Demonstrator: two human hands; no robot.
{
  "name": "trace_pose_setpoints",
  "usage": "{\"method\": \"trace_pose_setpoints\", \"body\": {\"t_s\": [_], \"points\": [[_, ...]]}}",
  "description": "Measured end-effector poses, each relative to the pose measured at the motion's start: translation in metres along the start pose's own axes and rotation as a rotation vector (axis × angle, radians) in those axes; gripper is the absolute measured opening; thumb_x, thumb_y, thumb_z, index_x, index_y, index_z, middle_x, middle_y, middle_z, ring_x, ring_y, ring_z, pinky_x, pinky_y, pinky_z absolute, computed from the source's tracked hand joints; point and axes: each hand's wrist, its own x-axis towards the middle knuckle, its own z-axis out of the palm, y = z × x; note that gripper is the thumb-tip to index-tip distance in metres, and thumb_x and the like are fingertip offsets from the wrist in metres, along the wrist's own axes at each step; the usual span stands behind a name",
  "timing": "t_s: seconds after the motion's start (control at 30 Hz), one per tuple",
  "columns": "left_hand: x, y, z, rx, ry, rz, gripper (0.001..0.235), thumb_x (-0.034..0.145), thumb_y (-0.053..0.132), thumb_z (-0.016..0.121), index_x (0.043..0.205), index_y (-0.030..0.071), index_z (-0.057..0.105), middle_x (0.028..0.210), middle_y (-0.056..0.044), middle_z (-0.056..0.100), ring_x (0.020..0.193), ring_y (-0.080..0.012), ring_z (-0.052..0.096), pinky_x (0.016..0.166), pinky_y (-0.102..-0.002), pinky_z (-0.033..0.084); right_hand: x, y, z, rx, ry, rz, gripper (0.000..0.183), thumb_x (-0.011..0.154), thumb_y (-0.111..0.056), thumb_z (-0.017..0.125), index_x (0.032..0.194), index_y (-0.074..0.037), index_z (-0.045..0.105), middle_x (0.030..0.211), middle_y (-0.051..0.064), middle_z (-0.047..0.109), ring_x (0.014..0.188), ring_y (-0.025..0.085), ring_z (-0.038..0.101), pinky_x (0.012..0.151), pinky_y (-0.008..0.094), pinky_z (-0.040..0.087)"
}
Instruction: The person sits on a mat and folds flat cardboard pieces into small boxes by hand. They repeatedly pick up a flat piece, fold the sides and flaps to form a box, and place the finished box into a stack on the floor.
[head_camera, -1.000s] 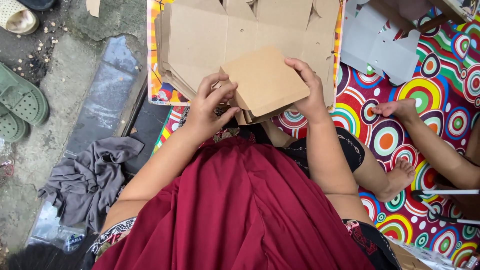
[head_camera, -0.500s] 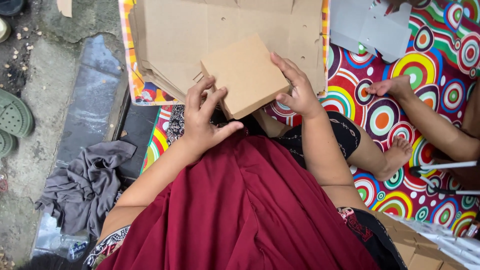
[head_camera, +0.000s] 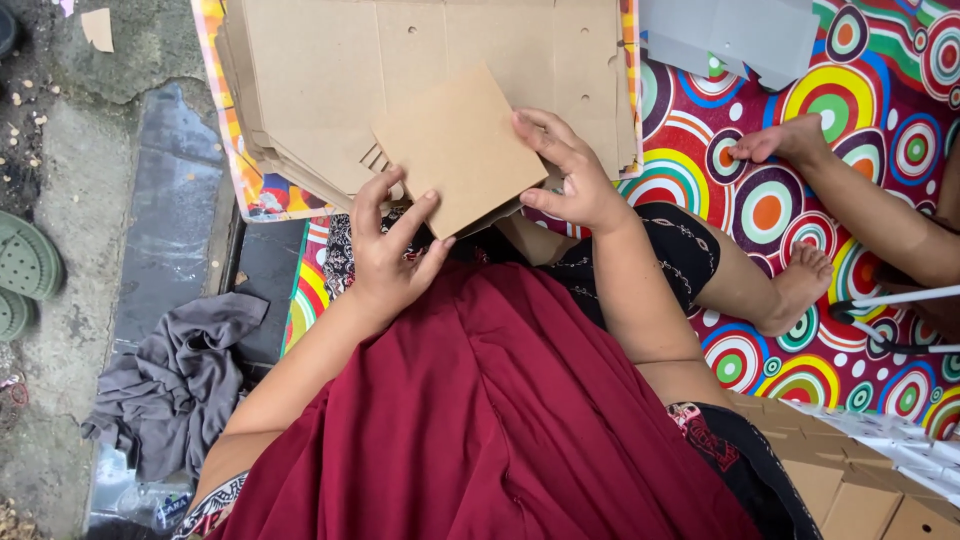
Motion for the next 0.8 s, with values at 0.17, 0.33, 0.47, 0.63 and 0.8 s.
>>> {"method": "trace_pose_setpoints", "body": {"t_s": [0.17, 0.33, 0.47, 0.63, 0.8], "points": [[0.001, -0.002, 0.000, 0.041, -0.027, 0.067, 0.043, 0.092, 0.031, 0.080, 0.129, 0.011, 0.074, 0.142, -0.027, 0.050, 0.126, -0.0529, 0.053, 0.101, -0.058, 0.046, -0.002, -0.007, 0.002, 0.032, -0.055, 0.007, 0.070, 0.093, -0.031, 0.076, 0.155, -0.008, 0.052, 0.163, 0.022, 0.033, 0.125, 0.032, 0.063, 0.103, 0.049, 0.051], [0.000, -0.003, -0.008, 0.073, -0.112, 0.111, 0.049, 0.099, 0.035, 0.076, 0.137, 0.007, 0.064, 0.146, -0.028, 0.043, 0.130, -0.0476, 0.055, 0.109, -0.062, 0.049, -0.006, -0.026, -0.005, -0.077, -0.166, 0.127, 0.069, 0.097, -0.028, 0.078, 0.158, -0.019, 0.046, 0.172, 0.019, 0.014, 0.142, 0.032, 0.057, 0.125, 0.046, 0.041], [-0.010, -0.009, -0.005, 0.117, -0.126, 0.108, 0.058, 0.095, 0.036, 0.088, 0.140, 0.008, 0.063, 0.151, -0.028, 0.040, 0.137, -0.0497, 0.050, 0.115, -0.062, 0.049, -0.009, -0.037, 0.002, -0.247, -0.154, 0.168, 0.072, 0.097, -0.012, 0.083, 0.157, -0.030, 0.047, 0.172, 0.017, 0.014, 0.140, 0.042, 0.059, 0.122, 0.050, 0.050], [-0.022, -0.018, 0.004, 0.077, -0.072, 0.115, 0.051, 0.093, 0.028, 0.086, 0.136, 0.006, 0.069, 0.152, -0.030, 0.042, 0.138, -0.0536, 0.049, 0.099, -0.049, 0.061, -0.020, -0.012, 0.024, -0.352, 0.035, -0.032, 0.067, 0.096, -0.030, 0.081, 0.155, -0.023, 0.050, 0.164, 0.025, 0.032, 0.134, 0.046, 0.060, 0.112, 0.054, 0.053], [-0.033, -0.024, 0.010, -0.076, 0.018, 0.151, 0.054, 0.083, 0.015, 0.091, 0.131, -0.001, 0.073, 0.152, -0.036, 0.040, 0.132, -0.0528, 0.055, 0.090, -0.042, 0.062, -0.029, 0.007, 0.039, -0.077, 0.223, 0.068, 0.099, 0.098, -0.064, 0.064, 0.168, -0.009, 0.021, 0.160, 0.027, 0.038, 0.140, 0.038, 0.052, 0.115, 0.052, 0.045]]}}
